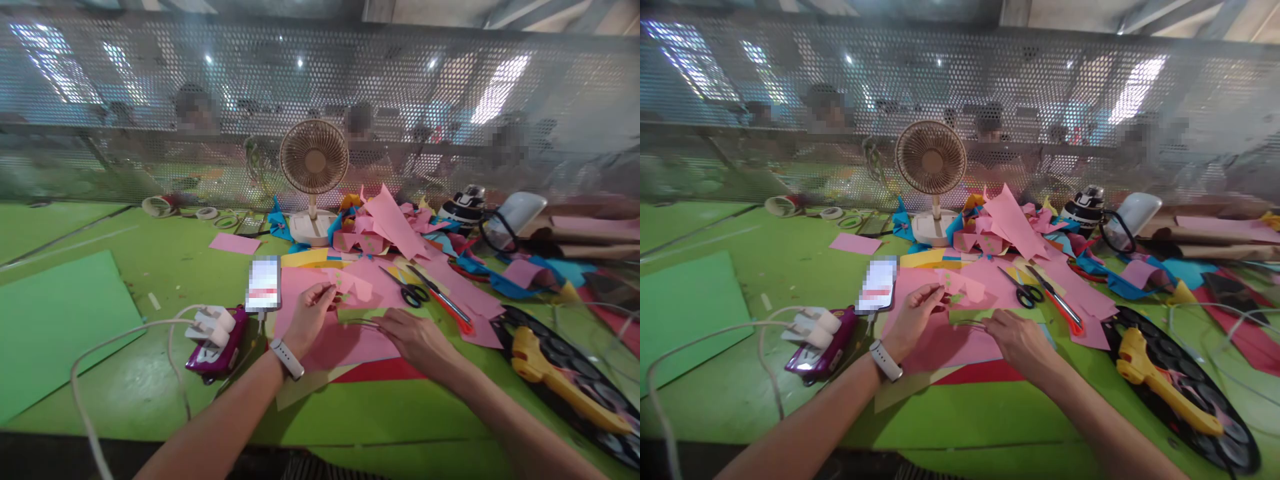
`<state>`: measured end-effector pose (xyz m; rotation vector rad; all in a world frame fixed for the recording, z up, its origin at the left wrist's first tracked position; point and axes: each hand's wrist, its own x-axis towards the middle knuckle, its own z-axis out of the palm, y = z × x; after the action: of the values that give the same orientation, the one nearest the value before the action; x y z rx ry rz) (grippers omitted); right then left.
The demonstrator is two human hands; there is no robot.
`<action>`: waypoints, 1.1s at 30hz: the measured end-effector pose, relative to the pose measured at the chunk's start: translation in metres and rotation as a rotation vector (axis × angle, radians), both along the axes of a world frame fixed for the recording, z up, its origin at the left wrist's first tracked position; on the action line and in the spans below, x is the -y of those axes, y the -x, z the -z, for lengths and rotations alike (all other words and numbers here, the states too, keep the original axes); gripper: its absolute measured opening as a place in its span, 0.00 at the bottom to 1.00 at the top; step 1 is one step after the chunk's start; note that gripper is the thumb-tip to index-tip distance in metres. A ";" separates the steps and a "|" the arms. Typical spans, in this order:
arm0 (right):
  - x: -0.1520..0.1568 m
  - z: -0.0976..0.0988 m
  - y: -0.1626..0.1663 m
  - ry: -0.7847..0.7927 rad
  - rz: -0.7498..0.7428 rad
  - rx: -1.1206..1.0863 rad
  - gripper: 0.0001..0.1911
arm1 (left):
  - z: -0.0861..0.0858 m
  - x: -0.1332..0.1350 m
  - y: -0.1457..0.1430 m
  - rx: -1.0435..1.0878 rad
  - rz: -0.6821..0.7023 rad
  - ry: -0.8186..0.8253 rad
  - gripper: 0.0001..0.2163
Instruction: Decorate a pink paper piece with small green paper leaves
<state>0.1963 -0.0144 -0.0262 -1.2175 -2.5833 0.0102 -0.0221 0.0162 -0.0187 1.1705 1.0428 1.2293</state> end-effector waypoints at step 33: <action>0.001 -0.021 -0.002 0.107 0.041 -0.312 0.13 | -0.002 0.006 -0.006 -0.055 0.126 -0.010 0.11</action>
<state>0.1987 -0.0156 -0.0055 -1.1975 -2.3117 0.3093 -0.0165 0.0102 -0.0163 1.2644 0.9896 1.1103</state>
